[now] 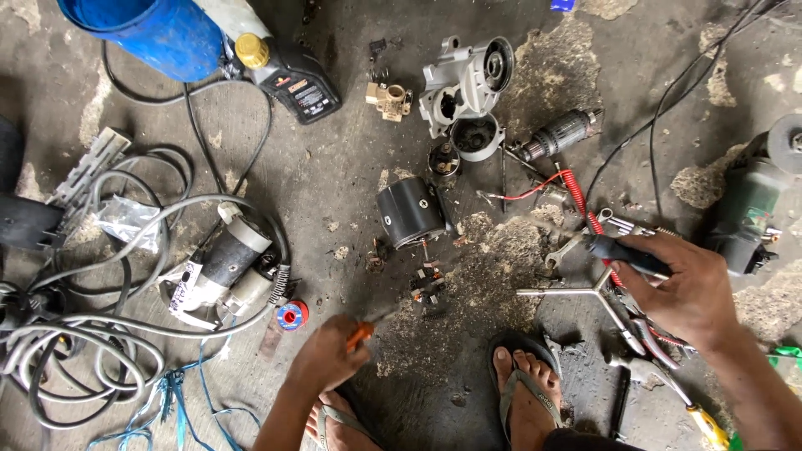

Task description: Repairing and grinding a motor component on a workshop floor using manual tools and an angle grinder.

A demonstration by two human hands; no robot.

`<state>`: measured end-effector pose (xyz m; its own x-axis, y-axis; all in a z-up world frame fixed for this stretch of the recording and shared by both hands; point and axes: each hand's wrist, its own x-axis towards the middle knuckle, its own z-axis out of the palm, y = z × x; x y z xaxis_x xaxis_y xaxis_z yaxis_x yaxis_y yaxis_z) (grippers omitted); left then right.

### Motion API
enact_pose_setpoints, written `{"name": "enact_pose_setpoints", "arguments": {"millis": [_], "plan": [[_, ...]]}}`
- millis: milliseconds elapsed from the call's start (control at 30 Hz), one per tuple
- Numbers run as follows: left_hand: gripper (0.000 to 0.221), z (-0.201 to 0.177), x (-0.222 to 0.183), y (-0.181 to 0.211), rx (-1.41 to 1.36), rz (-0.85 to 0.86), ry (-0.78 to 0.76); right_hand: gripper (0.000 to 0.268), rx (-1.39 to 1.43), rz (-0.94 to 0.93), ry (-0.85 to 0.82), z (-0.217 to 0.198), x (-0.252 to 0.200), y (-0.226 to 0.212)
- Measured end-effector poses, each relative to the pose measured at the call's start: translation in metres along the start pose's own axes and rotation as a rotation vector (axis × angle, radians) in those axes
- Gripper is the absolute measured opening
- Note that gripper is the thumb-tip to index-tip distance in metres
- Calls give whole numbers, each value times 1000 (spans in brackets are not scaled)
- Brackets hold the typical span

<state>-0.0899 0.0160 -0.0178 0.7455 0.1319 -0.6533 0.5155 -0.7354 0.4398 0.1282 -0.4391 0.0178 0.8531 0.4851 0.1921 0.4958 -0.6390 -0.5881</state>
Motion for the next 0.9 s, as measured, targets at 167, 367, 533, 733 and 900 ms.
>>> {"name": "enact_pose_setpoints", "arguments": {"millis": [167,367,533,733,900], "plan": [[27,20,-1,-13,414,66,-44,33,594,657,99,5,-6,24],[72,-15,24,-4,830,383,446,46,680,791,118,9,59,67],[85,-97,42,91,835,608,740,46,114,564,71,38,115,117],[79,-123,92,136,1176,907,763,38,-102,461,-8,61,152,124],[86,-122,122,147,1137,941,176,49,10,605,-110,53,143,99]]}}
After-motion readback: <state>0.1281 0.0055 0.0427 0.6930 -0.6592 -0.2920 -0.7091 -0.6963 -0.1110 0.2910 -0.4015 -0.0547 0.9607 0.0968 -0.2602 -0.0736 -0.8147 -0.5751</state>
